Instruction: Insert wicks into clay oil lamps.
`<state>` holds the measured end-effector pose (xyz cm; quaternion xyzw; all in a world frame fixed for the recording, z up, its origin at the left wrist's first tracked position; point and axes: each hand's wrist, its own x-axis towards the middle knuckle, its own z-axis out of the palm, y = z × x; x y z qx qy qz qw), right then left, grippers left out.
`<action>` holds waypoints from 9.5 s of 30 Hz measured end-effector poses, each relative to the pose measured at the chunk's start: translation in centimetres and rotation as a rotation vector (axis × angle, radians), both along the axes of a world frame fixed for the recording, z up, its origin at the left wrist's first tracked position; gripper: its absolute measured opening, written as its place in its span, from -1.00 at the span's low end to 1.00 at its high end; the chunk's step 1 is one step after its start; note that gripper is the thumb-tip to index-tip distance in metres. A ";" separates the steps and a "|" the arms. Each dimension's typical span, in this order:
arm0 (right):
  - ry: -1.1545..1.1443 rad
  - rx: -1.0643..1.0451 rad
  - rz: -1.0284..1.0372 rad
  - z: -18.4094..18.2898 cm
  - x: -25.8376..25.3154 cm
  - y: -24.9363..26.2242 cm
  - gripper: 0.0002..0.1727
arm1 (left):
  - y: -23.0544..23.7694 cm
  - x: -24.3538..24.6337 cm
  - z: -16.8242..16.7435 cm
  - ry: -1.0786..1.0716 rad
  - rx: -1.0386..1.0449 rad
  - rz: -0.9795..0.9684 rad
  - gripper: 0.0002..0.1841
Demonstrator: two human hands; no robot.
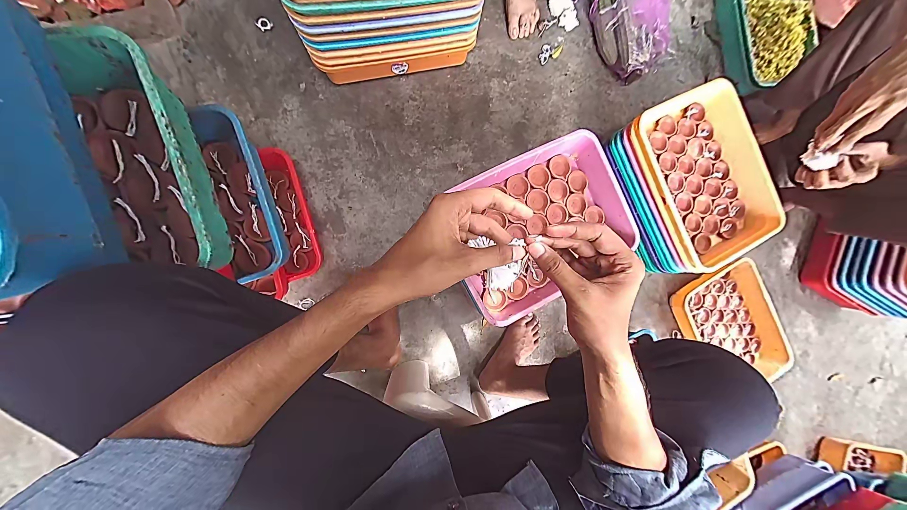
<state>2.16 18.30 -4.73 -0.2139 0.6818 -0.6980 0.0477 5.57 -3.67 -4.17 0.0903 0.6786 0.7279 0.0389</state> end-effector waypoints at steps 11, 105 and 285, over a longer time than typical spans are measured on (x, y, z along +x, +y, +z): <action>-0.073 -0.042 0.052 0.1 -0.2 0.3 -0.69 | 0.0 -0.2 -0.1 0.022 0.037 0.021 -0.56; -0.053 -0.103 -0.009 -1.1 1.1 -1.2 -0.77 | 0.7 0.0 -1.4 0.259 -0.079 0.207 -0.89; -0.459 -0.331 -0.031 -0.6 -0.8 -2.8 -0.83 | -0.2 0.2 0.2 -0.163 0.008 0.036 -0.87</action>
